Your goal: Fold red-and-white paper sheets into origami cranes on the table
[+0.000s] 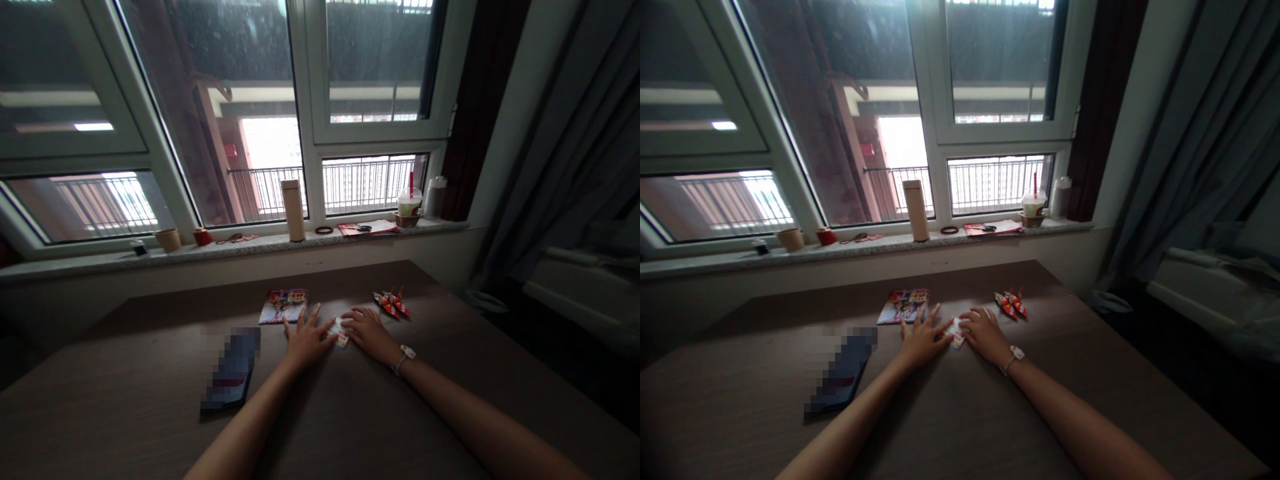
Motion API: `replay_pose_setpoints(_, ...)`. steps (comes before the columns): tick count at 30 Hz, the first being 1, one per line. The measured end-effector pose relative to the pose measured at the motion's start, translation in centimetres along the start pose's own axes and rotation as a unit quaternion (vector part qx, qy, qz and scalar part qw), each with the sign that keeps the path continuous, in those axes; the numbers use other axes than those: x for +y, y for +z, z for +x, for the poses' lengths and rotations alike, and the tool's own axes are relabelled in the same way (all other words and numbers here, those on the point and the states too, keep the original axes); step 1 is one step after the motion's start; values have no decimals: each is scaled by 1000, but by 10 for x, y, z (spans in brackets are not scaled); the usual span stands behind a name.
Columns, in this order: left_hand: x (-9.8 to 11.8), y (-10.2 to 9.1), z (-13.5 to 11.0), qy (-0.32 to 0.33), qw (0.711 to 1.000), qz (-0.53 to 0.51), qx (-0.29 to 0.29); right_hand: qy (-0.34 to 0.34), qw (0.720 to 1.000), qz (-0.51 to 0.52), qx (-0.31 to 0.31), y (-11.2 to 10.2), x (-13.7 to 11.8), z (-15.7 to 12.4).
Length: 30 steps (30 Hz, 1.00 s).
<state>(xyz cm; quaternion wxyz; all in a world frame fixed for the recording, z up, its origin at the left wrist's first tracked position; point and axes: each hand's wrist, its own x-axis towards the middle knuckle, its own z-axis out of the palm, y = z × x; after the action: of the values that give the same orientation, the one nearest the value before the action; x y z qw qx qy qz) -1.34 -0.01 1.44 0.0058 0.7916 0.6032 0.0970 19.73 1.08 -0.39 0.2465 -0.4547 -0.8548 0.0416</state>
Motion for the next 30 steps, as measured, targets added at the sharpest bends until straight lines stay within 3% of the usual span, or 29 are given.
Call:
replay_pose_setpoints(10, 2, -2, 1, 13, 999, 10, 49, -6, 999, 39, -29, 1, -2, 2)
replay_pose_setpoints(21, 5, -10, -5, 69, 991, 36, 109, 23, 999, -25, -43, -9, -13, 0)
replay_pose_setpoints(30, -2, -11, -6, 102, 988, 25, 117, 33, 999, -16, -34, -8, -14, 0)
